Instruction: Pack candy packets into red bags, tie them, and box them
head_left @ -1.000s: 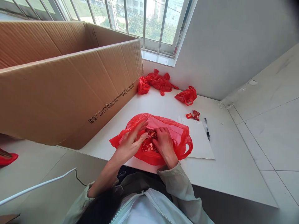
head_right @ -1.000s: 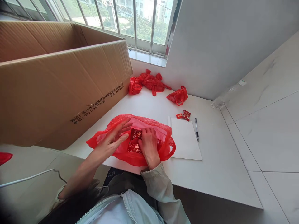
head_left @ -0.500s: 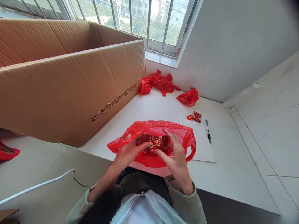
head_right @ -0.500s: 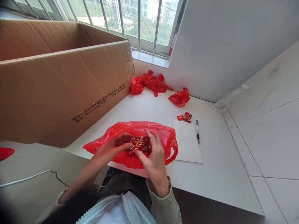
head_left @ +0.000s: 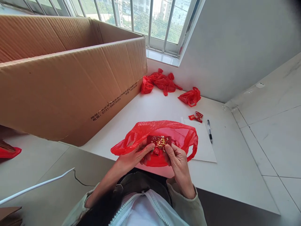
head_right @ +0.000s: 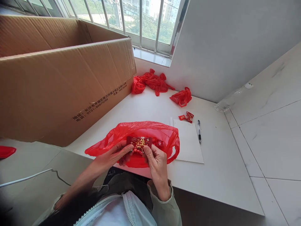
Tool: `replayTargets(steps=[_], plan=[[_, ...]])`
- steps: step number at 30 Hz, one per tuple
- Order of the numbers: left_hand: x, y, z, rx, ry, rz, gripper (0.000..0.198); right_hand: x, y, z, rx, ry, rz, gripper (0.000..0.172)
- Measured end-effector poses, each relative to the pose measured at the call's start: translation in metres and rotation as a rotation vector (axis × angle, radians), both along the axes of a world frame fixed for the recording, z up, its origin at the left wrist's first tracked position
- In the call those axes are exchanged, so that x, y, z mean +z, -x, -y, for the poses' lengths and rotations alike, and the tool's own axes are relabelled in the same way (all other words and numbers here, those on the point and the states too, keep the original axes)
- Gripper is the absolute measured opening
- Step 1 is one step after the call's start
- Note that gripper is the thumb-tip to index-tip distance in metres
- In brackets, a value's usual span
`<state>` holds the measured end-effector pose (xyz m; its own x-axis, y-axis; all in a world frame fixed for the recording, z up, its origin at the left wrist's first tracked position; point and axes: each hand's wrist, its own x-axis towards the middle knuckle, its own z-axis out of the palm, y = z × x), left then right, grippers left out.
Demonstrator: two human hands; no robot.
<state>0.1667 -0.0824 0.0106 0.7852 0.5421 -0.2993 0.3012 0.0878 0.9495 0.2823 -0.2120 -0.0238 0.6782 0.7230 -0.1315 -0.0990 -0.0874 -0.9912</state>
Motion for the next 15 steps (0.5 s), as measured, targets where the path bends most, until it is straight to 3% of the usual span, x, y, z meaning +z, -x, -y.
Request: replayTargets(steps=[9,15], plan=[[-0.002,0.001,-0.010,-0.030,0.115,0.034,0.043,0.002,-0.007,-0.002,-0.013,-0.072,-0.136,0.052],[0.002,0.007,-0.013,-0.064,0.015,0.027,0.046,0.004,-0.010,0.001,0.074,-0.042,-0.044,0.049]])
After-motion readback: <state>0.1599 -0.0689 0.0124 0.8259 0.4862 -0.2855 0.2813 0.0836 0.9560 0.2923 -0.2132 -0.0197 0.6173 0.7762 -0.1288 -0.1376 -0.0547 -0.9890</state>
